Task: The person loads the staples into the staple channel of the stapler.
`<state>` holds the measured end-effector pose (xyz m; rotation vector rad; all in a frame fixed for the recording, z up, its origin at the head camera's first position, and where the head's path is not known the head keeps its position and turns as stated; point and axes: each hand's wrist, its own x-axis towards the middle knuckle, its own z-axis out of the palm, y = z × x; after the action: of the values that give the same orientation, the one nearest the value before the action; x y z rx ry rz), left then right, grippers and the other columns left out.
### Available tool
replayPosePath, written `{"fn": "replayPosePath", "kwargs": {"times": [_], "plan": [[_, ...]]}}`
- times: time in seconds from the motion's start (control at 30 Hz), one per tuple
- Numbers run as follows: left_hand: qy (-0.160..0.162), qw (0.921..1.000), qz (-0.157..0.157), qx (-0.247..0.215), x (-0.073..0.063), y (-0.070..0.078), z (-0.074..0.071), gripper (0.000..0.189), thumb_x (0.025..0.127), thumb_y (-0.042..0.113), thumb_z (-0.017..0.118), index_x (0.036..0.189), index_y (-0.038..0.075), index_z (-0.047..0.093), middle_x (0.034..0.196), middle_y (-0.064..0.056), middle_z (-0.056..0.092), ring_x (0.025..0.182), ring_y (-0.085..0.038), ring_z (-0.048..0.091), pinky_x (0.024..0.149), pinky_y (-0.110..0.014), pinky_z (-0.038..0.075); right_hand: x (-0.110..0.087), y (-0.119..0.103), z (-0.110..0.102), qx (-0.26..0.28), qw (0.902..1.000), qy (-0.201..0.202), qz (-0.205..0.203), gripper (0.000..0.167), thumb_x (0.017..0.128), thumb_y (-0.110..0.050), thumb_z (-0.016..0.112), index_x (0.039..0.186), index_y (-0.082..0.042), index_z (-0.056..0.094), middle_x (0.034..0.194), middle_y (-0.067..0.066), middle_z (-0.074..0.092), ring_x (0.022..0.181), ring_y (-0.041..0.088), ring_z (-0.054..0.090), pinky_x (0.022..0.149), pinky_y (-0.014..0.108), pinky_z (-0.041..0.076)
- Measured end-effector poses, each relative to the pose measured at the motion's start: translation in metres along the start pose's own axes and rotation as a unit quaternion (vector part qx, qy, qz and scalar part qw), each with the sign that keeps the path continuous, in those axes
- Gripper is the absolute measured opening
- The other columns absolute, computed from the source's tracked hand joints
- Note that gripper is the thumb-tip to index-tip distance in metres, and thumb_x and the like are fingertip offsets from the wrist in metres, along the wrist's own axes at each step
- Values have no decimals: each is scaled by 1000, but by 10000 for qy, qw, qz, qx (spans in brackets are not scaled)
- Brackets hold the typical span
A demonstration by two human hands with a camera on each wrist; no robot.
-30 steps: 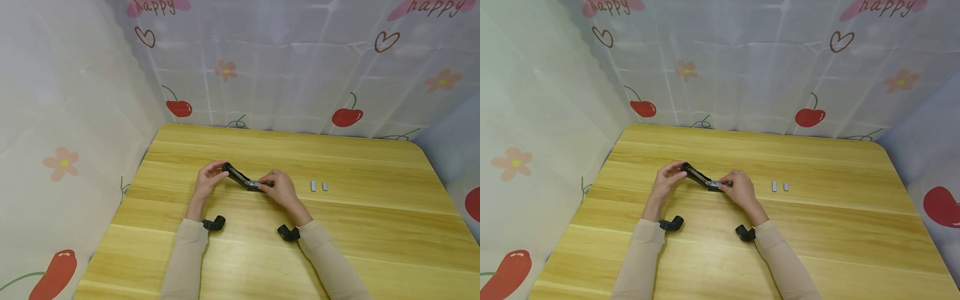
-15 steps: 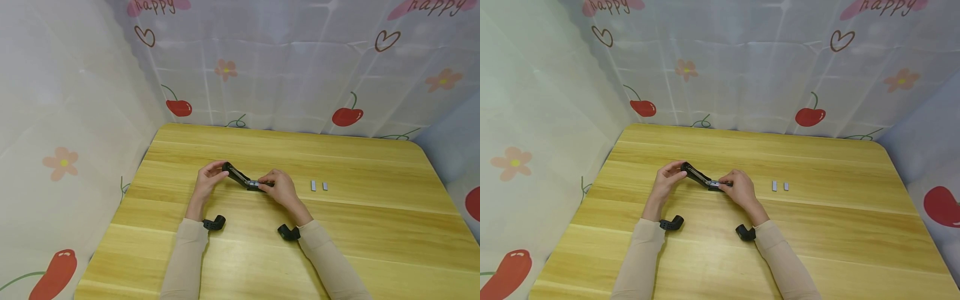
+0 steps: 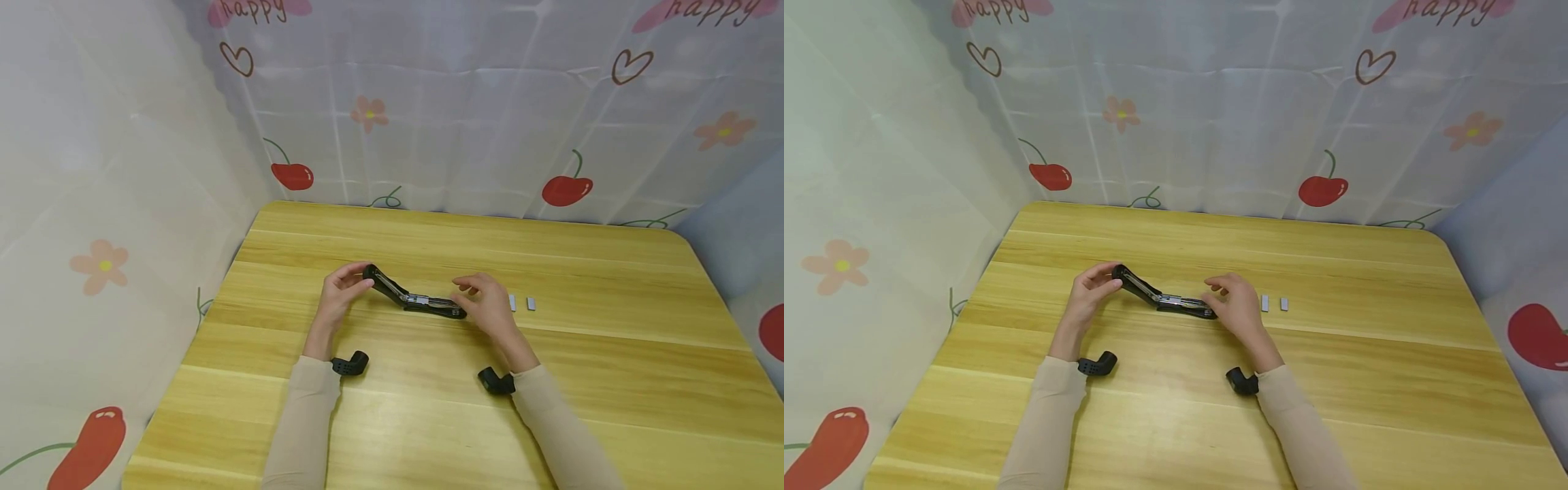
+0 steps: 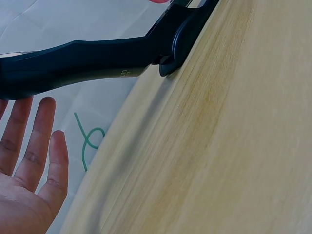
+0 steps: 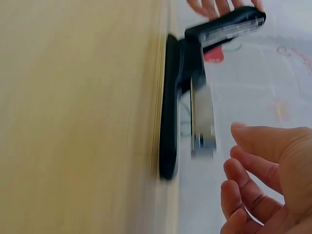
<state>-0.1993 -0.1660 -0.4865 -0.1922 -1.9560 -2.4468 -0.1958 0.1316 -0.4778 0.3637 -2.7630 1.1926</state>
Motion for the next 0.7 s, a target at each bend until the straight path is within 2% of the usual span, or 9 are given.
{"fn": "replayPosePath", "kwargs": {"times": [0.13,0.37,0.57,0.7], "plan": [[-3,10000,28,-28,0,0,0,41,87,-8,62,127,-16,53,107,9,66,94,-6,62,80,-21,53,-5,14,-16,-173,9996,234,53,31,86,-15,75,114,-4,71,98,15,68,89,31,61,78,46,50],[9,10000,43,-12,0,1,0,39,88,-8,63,126,-12,56,109,10,66,94,-6,61,79,-21,53,-15,37,-44,-396,9966,671,286,32,86,-13,75,114,1,69,96,18,67,84,29,59,72,35,44],[0,10000,37,85,0,0,0,41,88,-7,62,127,-15,53,109,10,65,93,-7,60,79,-21,52,-27,55,-61,-338,9919,1005,706,38,85,-11,75,117,5,64,96,20,66,82,28,57,68,21,40],[-21,10000,57,45,0,0,0,41,89,-8,62,128,-17,51,110,10,65,95,-6,60,80,-23,53,-32,67,-65,-327,9869,1139,1096,41,85,-13,75,120,4,62,99,20,65,85,27,57,67,17,39]]}}
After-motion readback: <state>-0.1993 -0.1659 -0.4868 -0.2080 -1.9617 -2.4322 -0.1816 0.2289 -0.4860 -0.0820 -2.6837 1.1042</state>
